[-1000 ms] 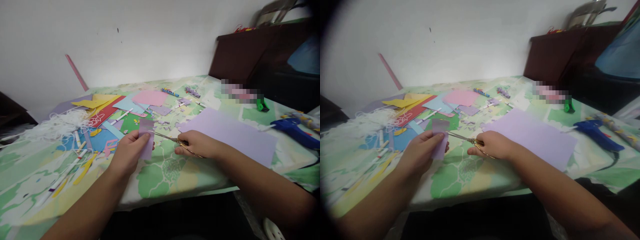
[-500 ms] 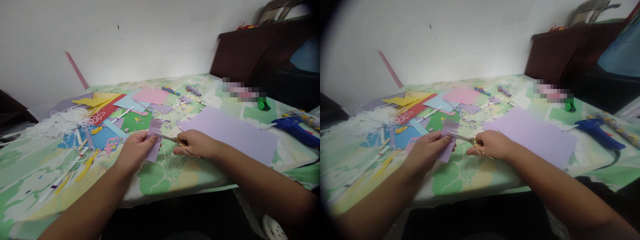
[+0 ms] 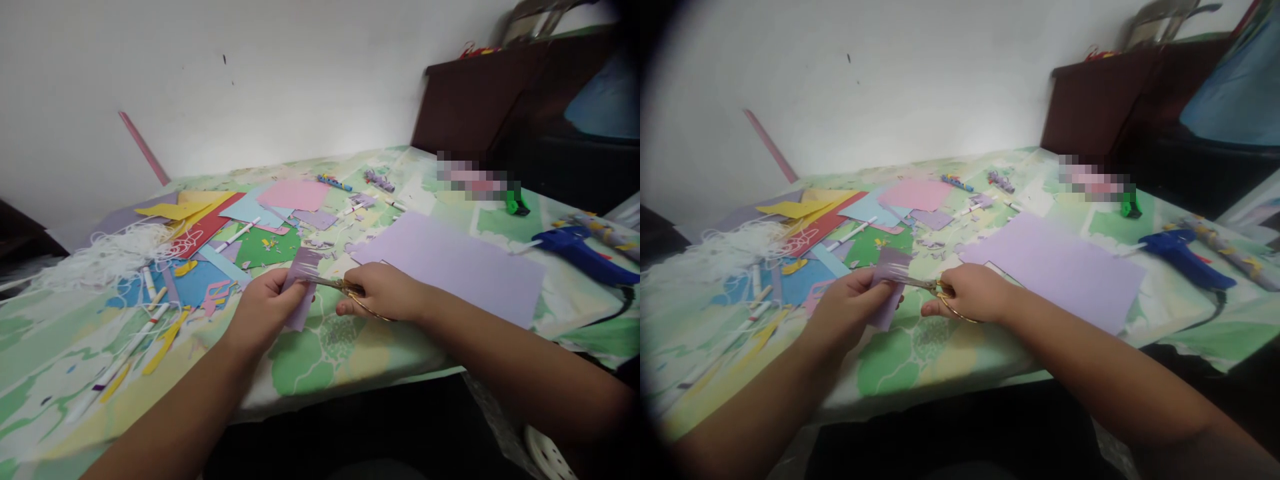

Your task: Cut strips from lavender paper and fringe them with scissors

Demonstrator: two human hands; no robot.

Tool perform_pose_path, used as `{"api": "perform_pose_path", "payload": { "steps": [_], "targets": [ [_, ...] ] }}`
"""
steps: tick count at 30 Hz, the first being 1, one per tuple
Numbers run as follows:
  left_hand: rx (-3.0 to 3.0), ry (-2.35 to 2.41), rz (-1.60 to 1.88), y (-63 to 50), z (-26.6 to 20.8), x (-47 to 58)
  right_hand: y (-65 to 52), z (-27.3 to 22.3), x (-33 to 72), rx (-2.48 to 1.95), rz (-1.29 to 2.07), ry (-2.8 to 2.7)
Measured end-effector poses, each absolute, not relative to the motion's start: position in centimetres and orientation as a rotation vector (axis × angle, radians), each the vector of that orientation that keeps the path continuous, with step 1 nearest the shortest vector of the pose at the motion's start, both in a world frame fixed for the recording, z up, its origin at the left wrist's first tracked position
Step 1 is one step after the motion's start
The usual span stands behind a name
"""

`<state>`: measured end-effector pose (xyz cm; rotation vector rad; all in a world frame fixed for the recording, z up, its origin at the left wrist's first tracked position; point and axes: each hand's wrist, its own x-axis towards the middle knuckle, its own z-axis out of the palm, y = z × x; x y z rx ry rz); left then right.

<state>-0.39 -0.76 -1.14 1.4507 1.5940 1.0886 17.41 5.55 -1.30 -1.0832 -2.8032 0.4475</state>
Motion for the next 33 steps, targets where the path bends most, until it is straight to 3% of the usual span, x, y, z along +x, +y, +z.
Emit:
{"api": "perform_pose_path", "payload": {
  "steps": [33],
  "targets": [
    [1.427, 1.698, 1.195, -1.14, -1.07, -0.24, 5.62, -1.54, 17.12, -1.082, 0.300, -2.768]
  ]
}}
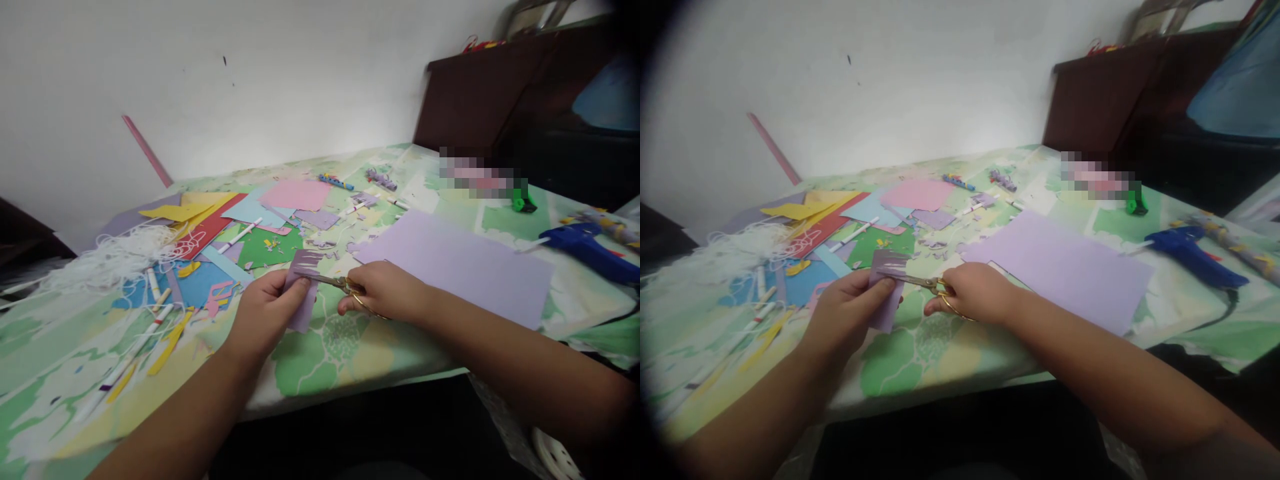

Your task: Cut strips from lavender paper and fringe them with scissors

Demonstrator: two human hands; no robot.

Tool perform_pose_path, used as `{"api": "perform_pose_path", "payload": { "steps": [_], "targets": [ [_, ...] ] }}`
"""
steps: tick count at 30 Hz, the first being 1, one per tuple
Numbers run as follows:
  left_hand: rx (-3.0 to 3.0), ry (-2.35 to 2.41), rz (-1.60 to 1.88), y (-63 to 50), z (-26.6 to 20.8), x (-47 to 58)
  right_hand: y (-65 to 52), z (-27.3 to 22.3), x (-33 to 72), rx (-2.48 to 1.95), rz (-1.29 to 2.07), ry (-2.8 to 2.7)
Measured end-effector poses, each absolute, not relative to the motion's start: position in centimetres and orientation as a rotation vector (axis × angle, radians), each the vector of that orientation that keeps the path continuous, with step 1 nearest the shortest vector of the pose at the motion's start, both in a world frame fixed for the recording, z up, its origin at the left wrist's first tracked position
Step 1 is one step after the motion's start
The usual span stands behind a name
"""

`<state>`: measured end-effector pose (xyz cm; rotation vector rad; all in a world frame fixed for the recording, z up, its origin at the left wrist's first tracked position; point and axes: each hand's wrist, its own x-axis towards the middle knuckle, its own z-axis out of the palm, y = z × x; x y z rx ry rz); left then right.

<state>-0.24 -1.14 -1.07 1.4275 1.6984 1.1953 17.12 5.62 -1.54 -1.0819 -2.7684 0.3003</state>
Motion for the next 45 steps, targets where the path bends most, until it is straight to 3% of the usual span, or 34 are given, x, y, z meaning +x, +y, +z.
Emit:
{"api": "perform_pose_path", "payload": {
  "steps": [32, 45],
  "targets": [
    [1.344, 1.622, 1.080, -1.6, 0.1, 0.2, 6.0, -1.4, 17.7, -1.030, 0.265, -2.762],
    [1.228, 1.416, 1.312, -1.0, -1.0, -0.1, 6.0, -0.9, 18.0, -1.053, 0.657, -2.700]
  ]
}}
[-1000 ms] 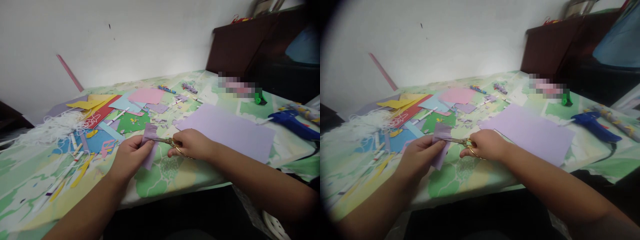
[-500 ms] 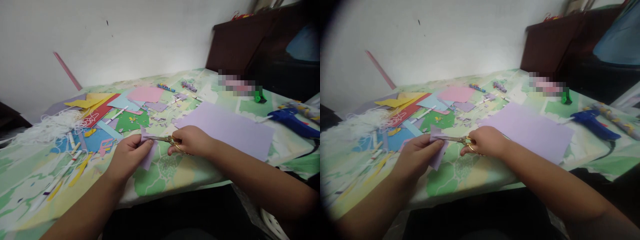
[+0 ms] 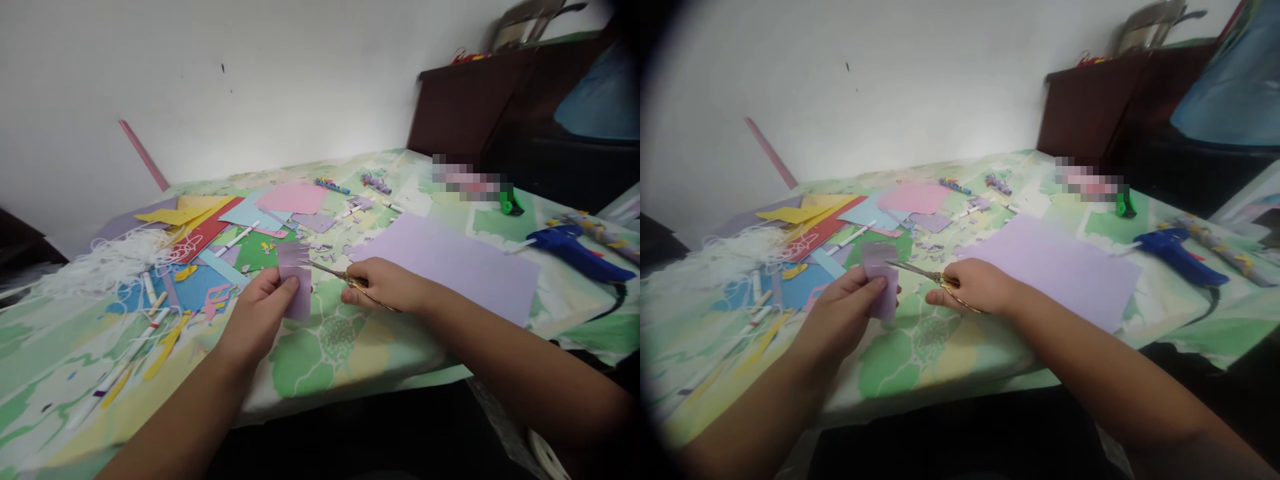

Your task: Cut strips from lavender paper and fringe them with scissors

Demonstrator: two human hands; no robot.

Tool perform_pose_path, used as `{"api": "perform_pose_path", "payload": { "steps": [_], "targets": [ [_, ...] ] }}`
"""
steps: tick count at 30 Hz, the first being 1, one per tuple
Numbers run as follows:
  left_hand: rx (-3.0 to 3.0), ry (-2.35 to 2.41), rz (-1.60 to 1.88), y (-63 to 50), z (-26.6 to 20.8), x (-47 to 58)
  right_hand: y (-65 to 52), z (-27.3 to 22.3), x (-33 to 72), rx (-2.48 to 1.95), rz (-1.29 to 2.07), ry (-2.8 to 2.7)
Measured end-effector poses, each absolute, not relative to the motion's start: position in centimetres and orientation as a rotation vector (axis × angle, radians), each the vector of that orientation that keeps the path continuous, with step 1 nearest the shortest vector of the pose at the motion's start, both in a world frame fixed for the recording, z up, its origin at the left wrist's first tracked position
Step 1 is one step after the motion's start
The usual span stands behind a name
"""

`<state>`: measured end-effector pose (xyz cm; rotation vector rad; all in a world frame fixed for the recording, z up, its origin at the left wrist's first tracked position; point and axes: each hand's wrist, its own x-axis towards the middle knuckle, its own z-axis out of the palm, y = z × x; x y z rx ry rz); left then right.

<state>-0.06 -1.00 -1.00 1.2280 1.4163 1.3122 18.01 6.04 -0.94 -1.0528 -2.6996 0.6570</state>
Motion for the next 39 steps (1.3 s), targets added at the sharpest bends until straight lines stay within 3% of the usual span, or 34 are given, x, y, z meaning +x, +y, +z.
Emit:
{"api": "perform_pose_path", "payload": {
  "steps": [8, 39],
  "targets": [
    [1.155, 1.339, 1.404, -0.45, -1.16, -0.38, 6.02, -1.08, 17.96, -1.087, 0.661, -2.727],
    [1.548, 1.728, 1.191, -1.19, -0.62, -0.04, 5.21, -0.85, 17.78, -1.043, 0.387, -2.766]
  ]
}}
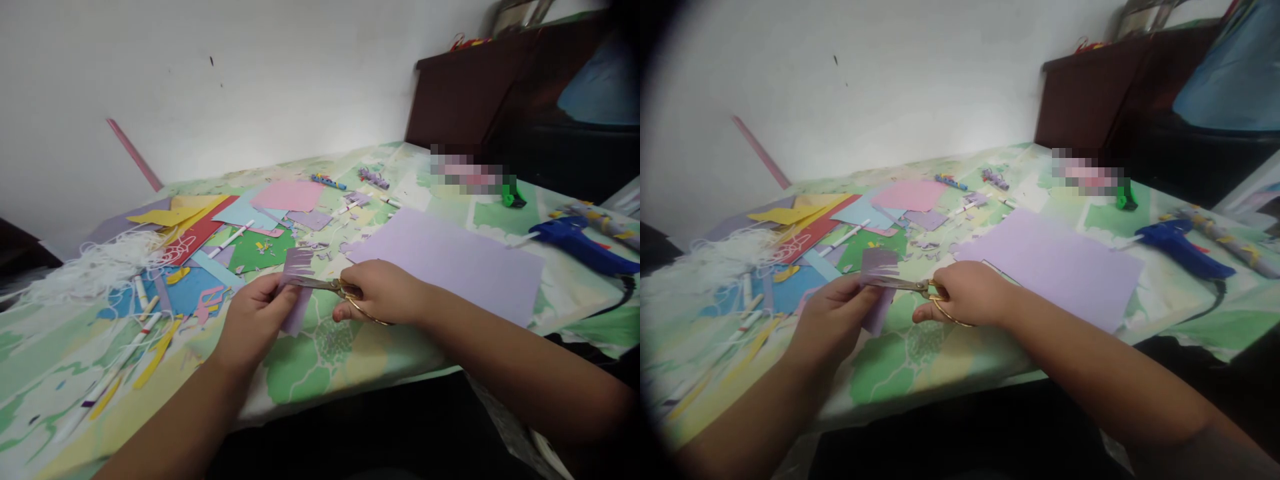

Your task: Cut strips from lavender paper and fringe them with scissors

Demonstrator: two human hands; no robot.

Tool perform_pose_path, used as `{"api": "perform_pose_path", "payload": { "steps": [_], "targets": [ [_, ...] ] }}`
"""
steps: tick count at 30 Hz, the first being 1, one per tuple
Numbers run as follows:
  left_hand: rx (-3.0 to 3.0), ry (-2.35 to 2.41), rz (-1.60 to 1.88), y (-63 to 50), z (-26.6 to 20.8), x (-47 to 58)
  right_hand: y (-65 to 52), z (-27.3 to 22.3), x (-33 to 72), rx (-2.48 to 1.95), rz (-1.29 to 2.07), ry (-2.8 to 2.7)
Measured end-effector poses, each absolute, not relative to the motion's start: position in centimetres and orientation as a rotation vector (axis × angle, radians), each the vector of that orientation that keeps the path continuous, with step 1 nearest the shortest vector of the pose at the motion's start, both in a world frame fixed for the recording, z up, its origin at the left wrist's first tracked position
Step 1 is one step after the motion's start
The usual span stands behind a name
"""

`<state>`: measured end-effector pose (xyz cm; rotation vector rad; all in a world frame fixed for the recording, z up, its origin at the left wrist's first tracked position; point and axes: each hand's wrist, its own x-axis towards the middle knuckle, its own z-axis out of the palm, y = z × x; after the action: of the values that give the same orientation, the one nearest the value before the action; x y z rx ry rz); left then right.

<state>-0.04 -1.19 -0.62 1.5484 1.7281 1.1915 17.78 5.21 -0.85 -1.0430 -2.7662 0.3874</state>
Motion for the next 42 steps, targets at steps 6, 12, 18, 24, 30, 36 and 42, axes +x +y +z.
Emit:
{"api": "perform_pose_path", "payload": {
  "steps": [6, 12, 18, 24, 30, 36, 42],
  "targets": [
    [1.460, 1.801, 1.243, -1.4, -0.2, 0.3, 5.0, -0.7, 17.9, -1.058, 0.408, -2.757],
    [1.509, 1.908, 1.262, -1.4, 0.0, 0.6, 5.0, -0.6, 17.9, -1.068, 0.399, -2.740],
    [1.535, 1.908, 1.274, -1.4, -0.2, 0.5, 5.1, -0.8, 17.8, -1.066, 0.384, -2.739],
    [1.694, 1.824, 1.176, -1.5, -0.3, 0.5, 5.0, -0.6, 17.7, -1.060, 0.392, -2.772],
    [1.771, 1.864, 1.221, -1.6, -0.7, 0.3, 5.0, -0.7, 17.7, -1.053, 0.398, -2.776],
    [1.805, 1.818, 1.184, -1.7, -0.8, 0.1, 5.1, -0.7, 17.7, -1.036, 0.332, -2.773],
    [1.844, 1.735, 1.188, -1.8, -1.1, 0.0, 5.5, -0.8, 17.9, -1.043, 0.258, -2.775]
  ]
}}
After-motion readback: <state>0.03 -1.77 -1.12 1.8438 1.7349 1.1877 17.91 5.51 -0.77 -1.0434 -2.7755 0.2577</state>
